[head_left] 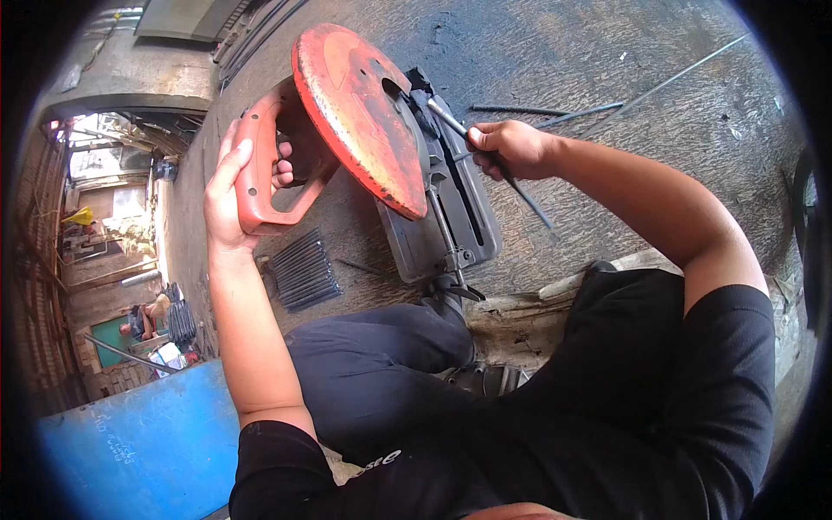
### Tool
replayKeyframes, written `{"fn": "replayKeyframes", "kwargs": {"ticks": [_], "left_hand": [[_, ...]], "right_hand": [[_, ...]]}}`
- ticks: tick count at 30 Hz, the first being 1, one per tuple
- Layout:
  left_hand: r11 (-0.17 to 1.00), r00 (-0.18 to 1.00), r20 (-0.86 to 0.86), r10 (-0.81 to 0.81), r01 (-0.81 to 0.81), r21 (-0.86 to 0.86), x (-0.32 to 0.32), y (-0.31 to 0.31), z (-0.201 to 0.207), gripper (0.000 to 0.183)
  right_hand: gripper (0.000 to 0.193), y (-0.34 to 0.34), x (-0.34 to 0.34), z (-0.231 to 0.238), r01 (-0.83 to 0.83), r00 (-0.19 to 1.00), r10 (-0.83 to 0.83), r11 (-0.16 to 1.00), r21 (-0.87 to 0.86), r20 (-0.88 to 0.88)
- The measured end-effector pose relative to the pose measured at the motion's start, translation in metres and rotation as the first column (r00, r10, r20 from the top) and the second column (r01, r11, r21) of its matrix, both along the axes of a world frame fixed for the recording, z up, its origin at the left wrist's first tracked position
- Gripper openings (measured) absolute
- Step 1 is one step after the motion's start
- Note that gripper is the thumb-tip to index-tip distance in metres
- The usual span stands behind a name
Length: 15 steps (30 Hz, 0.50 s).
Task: Cutting several small metal rods to length using a circular chop saw.
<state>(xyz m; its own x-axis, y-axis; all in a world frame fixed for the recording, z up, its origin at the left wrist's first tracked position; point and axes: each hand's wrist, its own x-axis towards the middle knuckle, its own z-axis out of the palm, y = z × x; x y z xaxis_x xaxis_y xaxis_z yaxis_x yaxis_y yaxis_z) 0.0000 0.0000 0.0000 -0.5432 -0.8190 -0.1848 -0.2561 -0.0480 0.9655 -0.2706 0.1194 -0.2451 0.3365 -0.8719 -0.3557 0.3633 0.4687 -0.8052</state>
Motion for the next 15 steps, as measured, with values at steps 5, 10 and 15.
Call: {"fn": "replayKeyframes", "kwargs": {"ticks": [5, 10, 15], "left_hand": [[1.000, 1.000, 0.002, -0.005, 0.005, -0.006, 0.000, 0.000, 0.002, 0.060], [1.000, 1.000, 0.006, -0.013, 0.013, 0.000, 0.001, -0.001, 0.001, 0.061], [1.000, 1.000, -0.014, -0.006, 0.006, 0.004, 0.002, -0.001, 0.001, 0.061]], "right_hand": [[0.027, 0.014, 0.017, 0.009, 0.019, 0.895, -0.043, 0.998, 0.059, 0.443], [0.027, 0.026, 0.028, 0.014, 0.005, 0.836, -0.004, 1.000, 0.000, 0.549], [0.022, 0.036, 0.027, 0.023, 0.059, 0.850, 0.007, 0.992, -0.108, 0.527]]}}
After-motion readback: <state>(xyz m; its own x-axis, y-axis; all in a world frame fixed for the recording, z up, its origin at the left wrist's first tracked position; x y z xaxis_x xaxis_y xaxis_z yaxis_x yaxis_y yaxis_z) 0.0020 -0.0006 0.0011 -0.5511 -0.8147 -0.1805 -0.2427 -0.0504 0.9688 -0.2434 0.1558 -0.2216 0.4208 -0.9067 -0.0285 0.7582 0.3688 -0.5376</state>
